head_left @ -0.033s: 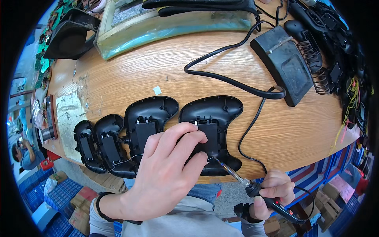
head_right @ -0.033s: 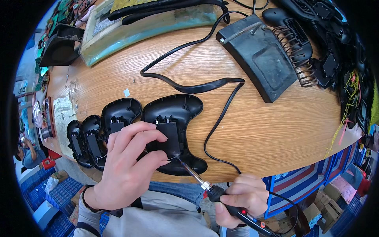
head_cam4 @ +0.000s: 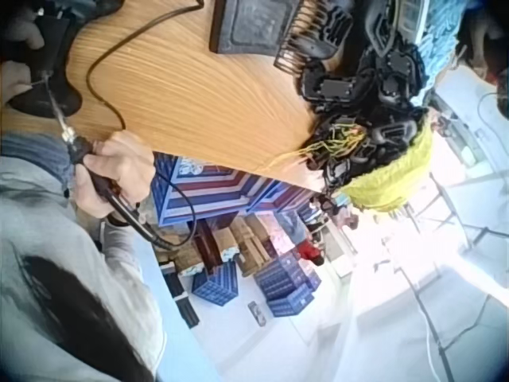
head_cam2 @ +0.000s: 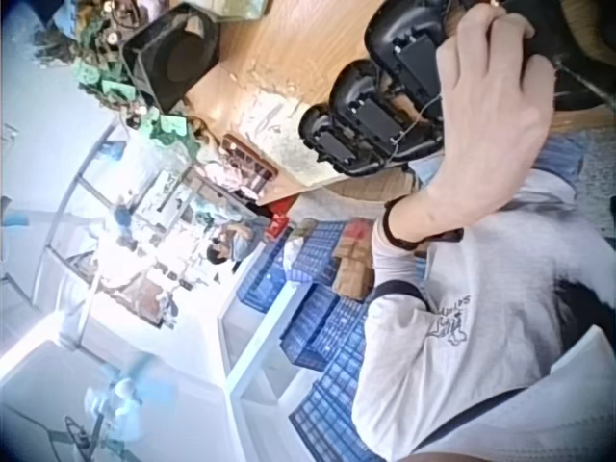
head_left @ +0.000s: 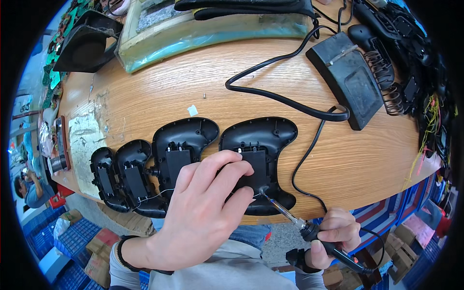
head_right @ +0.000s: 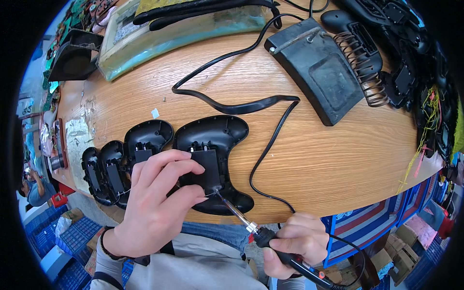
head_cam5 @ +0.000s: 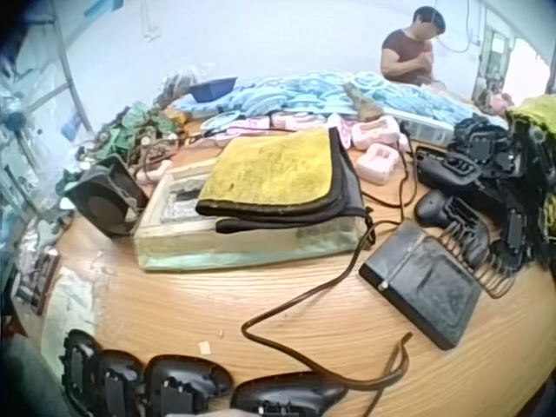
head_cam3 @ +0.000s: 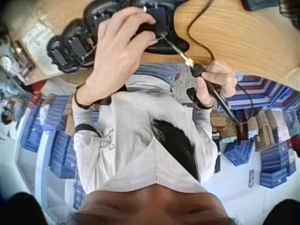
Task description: Solder components and wires onto circuit boards for game controllers.
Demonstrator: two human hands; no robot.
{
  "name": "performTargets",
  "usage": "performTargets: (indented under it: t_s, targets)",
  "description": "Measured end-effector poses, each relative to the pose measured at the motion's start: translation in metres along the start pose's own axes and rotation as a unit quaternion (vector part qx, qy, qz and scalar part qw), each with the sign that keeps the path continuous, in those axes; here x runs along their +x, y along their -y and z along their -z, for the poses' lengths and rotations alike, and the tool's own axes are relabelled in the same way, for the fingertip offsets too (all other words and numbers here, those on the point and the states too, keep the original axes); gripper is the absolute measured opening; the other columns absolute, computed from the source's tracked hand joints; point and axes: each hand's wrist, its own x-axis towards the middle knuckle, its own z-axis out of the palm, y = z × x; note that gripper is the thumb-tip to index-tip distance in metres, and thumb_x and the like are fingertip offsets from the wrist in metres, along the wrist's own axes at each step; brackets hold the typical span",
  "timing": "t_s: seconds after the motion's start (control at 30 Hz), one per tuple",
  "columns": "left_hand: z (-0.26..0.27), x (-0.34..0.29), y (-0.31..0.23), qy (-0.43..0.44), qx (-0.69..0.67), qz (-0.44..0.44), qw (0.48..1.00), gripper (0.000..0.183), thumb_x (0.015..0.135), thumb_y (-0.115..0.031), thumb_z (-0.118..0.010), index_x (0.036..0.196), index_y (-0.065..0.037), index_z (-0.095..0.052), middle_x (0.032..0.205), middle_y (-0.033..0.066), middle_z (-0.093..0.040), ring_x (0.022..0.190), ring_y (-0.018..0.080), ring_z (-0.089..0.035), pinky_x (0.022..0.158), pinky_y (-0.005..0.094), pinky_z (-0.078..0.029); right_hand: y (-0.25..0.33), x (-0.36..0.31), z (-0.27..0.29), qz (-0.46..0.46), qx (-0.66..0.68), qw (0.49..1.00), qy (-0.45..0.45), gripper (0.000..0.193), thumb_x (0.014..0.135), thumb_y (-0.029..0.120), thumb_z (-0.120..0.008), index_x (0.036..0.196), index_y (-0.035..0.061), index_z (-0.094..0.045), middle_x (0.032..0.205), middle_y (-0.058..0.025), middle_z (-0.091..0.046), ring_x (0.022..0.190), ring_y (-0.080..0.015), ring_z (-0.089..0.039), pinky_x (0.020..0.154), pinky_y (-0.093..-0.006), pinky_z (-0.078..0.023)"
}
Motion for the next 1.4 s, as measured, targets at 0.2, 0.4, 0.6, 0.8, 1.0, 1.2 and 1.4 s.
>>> performTargets:
  t_s: [0.2, 0.4, 0.6, 0.8, 1.0, 1.2, 1.4]
  targets:
    - [0.011, -0.007, 0.003, -0.024, -0.019, 0.043, 0.999, 0.019, 0.056, -0.003, -0.068, 0.072, -0.008, -0.060, 0.096, 0.0049, -0.056, 0.098, 0.0256, -0.050, 0.079, 0.0354, -0.036, 0.003, -0.009, 0.005, -0.016, -0.017, 0.998, -0.055, 0.024, 0.063, 0.016, -0.069, 0.070, 0.0044, -0.049, 0.044, -0.0034, -0.045, 0.031, -0.0120, -0.034, 0.035, -0.0259, -0.022]
    - [0.032, -0.015, 0.017, -0.108, -0.042, 0.061, 0.991, 0.020, 0.056, 0.000, -0.069, 0.073, -0.004, -0.059, 0.091, 0.0065, -0.056, 0.089, 0.0262, -0.050, 0.076, 0.0353, -0.039, 0.011, -0.010, 0.003, -0.039, -0.024, 0.999, -0.020, 0.027, 0.066, 0.020, -0.065, 0.072, 0.0069, -0.042, 0.052, -0.0018, -0.040, 0.042, -0.0099, -0.030, 0.044, -0.0260, -0.022]
    - [0.077, -0.026, 0.062, -0.243, 0.015, 0.112, 0.963, 0.011, 0.066, 0.001, -0.065, 0.074, -0.001, -0.056, 0.079, 0.0091, -0.056, 0.079, 0.0242, -0.052, 0.072, 0.0313, -0.040, 0.012, -0.009, -0.007, 0.001, -0.001, 0.993, -0.121, 0.028, 0.070, 0.019, -0.066, 0.074, 0.0038, -0.043, 0.048, -0.0018, -0.038, 0.039, -0.0112, -0.031, 0.042, -0.0272, -0.024]
    - [0.155, -0.047, 0.124, -0.285, 0.150, 0.128, 0.938, 0.010, 0.074, -0.005, -0.062, 0.077, 0.001, -0.055, 0.077, 0.0084, -0.056, 0.073, 0.0191, -0.052, 0.066, 0.0284, -0.039, 0.016, -0.016, 0.001, -0.022, 0.020, 0.988, -0.152, 0.029, 0.070, 0.023, -0.062, 0.074, 0.0075, -0.038, 0.051, 0.0005, -0.035, 0.047, -0.0085, -0.028, 0.051, -0.0248, -0.023]
    - [0.211, -0.102, 0.194, -0.352, 0.002, 0.224, 0.909, 0.012, 0.084, -0.009, -0.056, 0.082, 0.003, -0.057, 0.068, -0.0003, -0.055, 0.062, 0.0042, -0.047, 0.058, 0.0190, -0.037, 0.034, -0.006, -0.019, 0.011, 0.023, 0.983, -0.184, 0.022, 0.073, 0.012, -0.060, 0.071, 0.0020, -0.040, 0.061, -0.0086, -0.040, 0.053, -0.0172, -0.041, 0.052, -0.0290, -0.035]
    - [0.242, -0.128, 0.300, -0.461, 0.027, 0.213, 0.861, 0.015, 0.083, -0.013, -0.060, 0.085, 0.002, -0.059, 0.070, 0.0040, -0.062, 0.061, 0.0075, -0.055, 0.056, 0.0223, -0.043, 0.041, -0.001, -0.030, 0.038, -0.091, 0.967, -0.234, 0.020, 0.072, 0.014, -0.052, 0.069, 0.0025, -0.036, 0.058, -0.0102, -0.039, 0.052, -0.0182, -0.041, 0.049, -0.0275, -0.036]
    - [0.210, -0.134, 0.394, -0.400, 0.191, 0.287, 0.849, 0.023, 0.075, -0.018, -0.062, 0.088, 0.000, -0.063, 0.079, 0.0193, -0.063, 0.076, 0.0348, -0.061, 0.068, 0.0398, -0.048, 0.055, 0.000, -0.043, 0.054, -0.044, 0.973, -0.220, 0.015, 0.071, 0.009, -0.053, 0.073, 0.0004, -0.041, 0.065, -0.0109, -0.045, 0.057, -0.0178, -0.045, 0.057, -0.0284, -0.041]
